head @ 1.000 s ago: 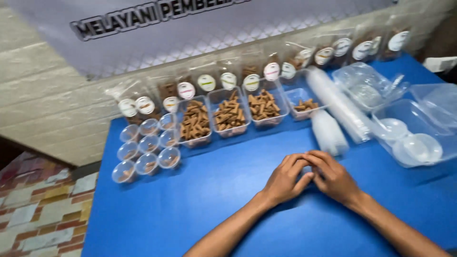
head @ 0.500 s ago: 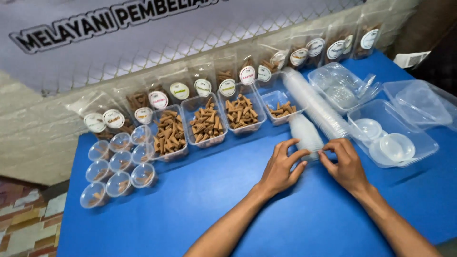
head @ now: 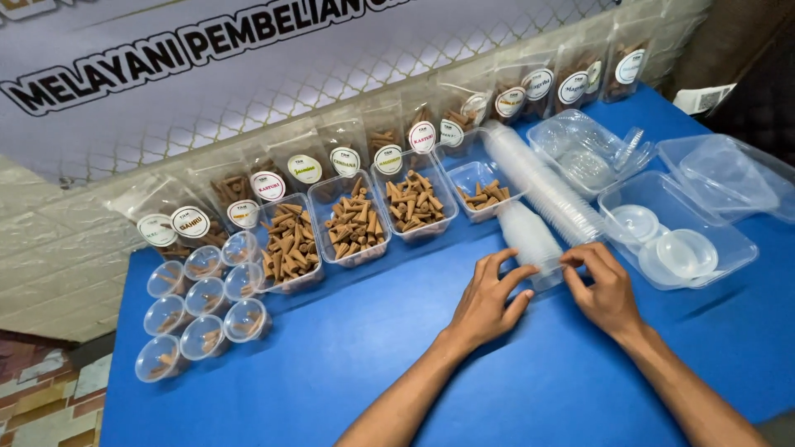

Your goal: The person places small brown cylindrical sticks from labeled bulk containers into small clear plastic cups on a blue table. They then place a lid on each filled cup and set it aside. The process is repeated for multiple cups.

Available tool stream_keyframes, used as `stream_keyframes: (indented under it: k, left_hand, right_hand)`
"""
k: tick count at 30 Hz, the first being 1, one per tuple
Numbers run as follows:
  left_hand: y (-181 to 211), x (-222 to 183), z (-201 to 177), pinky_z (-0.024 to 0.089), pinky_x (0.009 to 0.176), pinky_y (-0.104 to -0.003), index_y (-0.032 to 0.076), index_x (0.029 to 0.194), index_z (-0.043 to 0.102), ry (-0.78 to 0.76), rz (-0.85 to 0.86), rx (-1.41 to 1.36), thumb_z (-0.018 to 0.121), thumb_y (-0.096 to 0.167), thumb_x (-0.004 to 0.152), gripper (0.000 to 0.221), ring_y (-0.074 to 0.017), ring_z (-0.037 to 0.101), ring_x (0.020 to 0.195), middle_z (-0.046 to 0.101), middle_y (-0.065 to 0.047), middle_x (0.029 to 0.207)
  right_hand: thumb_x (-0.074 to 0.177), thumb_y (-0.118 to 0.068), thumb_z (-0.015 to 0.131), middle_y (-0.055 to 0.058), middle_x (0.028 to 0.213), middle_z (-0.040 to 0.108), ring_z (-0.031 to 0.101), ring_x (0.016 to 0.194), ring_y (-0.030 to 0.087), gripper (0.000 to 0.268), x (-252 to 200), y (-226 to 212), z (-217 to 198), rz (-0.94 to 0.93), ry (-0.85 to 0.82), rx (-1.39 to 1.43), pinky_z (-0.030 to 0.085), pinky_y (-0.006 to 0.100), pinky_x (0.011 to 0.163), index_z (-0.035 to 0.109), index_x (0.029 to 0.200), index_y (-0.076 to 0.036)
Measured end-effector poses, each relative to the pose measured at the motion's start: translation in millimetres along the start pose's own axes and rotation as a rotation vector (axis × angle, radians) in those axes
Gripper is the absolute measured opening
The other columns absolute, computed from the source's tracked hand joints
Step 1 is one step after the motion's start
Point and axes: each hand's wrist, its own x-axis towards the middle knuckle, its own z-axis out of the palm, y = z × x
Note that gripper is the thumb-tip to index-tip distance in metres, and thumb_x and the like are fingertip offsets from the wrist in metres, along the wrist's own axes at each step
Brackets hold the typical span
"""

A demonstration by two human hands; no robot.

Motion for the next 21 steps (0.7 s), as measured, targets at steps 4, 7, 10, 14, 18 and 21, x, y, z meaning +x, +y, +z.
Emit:
stream_keyframes:
  k: [4,7,10,14,18,21]
  left_hand:
    - [-4,-2,3,0.045,0.110,-0.050,0.024,0.137,0.058,-0.025,0.009,0.015,0.065,0.038,0.096,0.044,-0.0371,0.047,0.136,0.049,-0.013,0.145]
    - [-1,-2,1,0.045,0.110,-0.053,0.020,0.139,0.057,-0.050,0.027,-0.008,0.072,0.042,0.088,0.057,-0.0396,0.046,0.137,0.049,-0.016,0.145]
    - [3,-6,-3,0.045,0.110,-0.054,0.018,0.142,0.054,-0.008,0.096,0.026,0.075,0.043,0.083,0.068,-0.0399,0.047,0.136,0.051,-0.017,0.143]
    - [2,-17,-22,0.048,0.109,-0.045,0.013,0.139,0.056,0.184,0.233,-0.014,0.073,0.044,0.090,0.061,-0.0329,0.056,0.126,0.059,-0.011,0.137]
    - [-20,-42,-62,0.054,0.097,-0.045,0.005,0.124,0.067,0.375,0.161,-0.089,0.084,0.037,0.083,0.054,-0.0344,0.066,0.108,0.071,-0.012,0.116]
    - [-54,-65,-97,0.054,0.097,-0.043,0.005,0.121,0.068,0.362,-0.034,-0.018,0.088,0.033,0.079,0.054,-0.0320,0.067,0.107,0.072,-0.012,0.113]
  right_hand:
    - [0.088,0.005,0.075,0.005,0.087,0.070,0.071,0.076,0.025,0.018,1,-6,-8,-0.050,0.050,0.057,0.058,0.035,0.070,0.076,0.096,-0.011]
    - [0.088,0.001,0.074,0.004,0.083,0.069,0.068,0.069,0.022,0.016,-1,-6,-15,-0.088,0.068,0.087,0.057,0.033,0.065,0.079,0.094,-0.013]
    - [0.086,0.002,0.075,0.003,0.083,0.070,0.066,0.064,0.018,0.021,-7,-17,-22,-0.100,0.113,0.107,0.056,0.029,0.062,0.082,0.097,-0.014]
    - [0.088,0.003,0.071,0.010,0.089,0.068,0.062,0.066,0.020,0.023,6,-65,-13,-0.249,0.071,0.173,0.054,0.031,0.063,0.080,0.106,-0.008]
    - [0.092,-0.010,0.070,0.011,0.097,0.074,0.069,0.081,0.025,0.025,24,-117,22,-0.097,-0.090,0.406,0.056,0.036,0.070,0.080,0.115,-0.012]
    - [0.100,-0.010,0.056,0.021,0.131,0.068,0.062,0.123,0.034,0.041,28,-133,77,0.069,-0.330,0.631,0.051,0.047,0.095,0.062,0.141,-0.007]
